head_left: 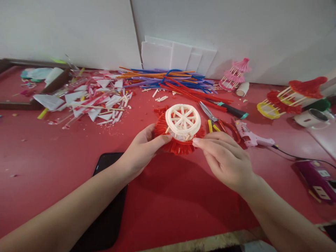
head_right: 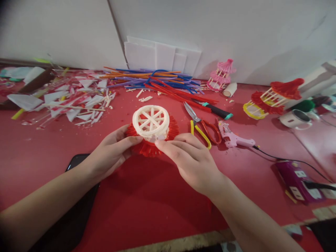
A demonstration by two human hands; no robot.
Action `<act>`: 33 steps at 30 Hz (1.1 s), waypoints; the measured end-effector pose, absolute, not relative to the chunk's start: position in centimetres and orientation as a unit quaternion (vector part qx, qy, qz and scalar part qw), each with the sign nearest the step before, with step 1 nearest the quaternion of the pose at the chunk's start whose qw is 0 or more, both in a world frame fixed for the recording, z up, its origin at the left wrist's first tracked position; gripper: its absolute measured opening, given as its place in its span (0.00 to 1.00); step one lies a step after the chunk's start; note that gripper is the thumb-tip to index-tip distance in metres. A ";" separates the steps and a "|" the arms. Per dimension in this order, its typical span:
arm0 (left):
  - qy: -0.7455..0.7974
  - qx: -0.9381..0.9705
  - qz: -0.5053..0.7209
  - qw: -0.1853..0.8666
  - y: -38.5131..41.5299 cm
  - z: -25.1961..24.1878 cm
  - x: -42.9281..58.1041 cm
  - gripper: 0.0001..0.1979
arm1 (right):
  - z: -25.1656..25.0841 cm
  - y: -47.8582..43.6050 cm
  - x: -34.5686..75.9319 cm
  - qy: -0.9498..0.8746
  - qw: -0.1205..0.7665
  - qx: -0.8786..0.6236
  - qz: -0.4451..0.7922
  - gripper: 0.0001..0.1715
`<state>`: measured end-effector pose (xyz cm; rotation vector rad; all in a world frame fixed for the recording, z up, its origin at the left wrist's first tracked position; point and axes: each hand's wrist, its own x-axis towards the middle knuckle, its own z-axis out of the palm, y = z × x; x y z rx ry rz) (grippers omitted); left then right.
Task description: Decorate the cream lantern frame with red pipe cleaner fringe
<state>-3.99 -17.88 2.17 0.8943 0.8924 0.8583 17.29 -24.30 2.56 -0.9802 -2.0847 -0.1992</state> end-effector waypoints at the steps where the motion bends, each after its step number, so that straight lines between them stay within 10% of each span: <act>1: 0.407 0.410 0.388 0.718 -17.9 2.1 -4.0 0.21 | 2.5 -24.3 17.3 -0.825 0.403 -0.388 -0.080 0.28; 21: 0.430 0.529 0.412 0.604 -18.9 1.1 -3.5 0.46 | 2.1 -24.1 17.0 -0.815 0.419 -0.396 -0.061 0.32; 33: 0.386 0.549 0.417 0.613 -17.5 0.8 -3.8 0.41 | 1.7 -24.4 17.1 -0.806 0.413 -0.424 -0.015 0.32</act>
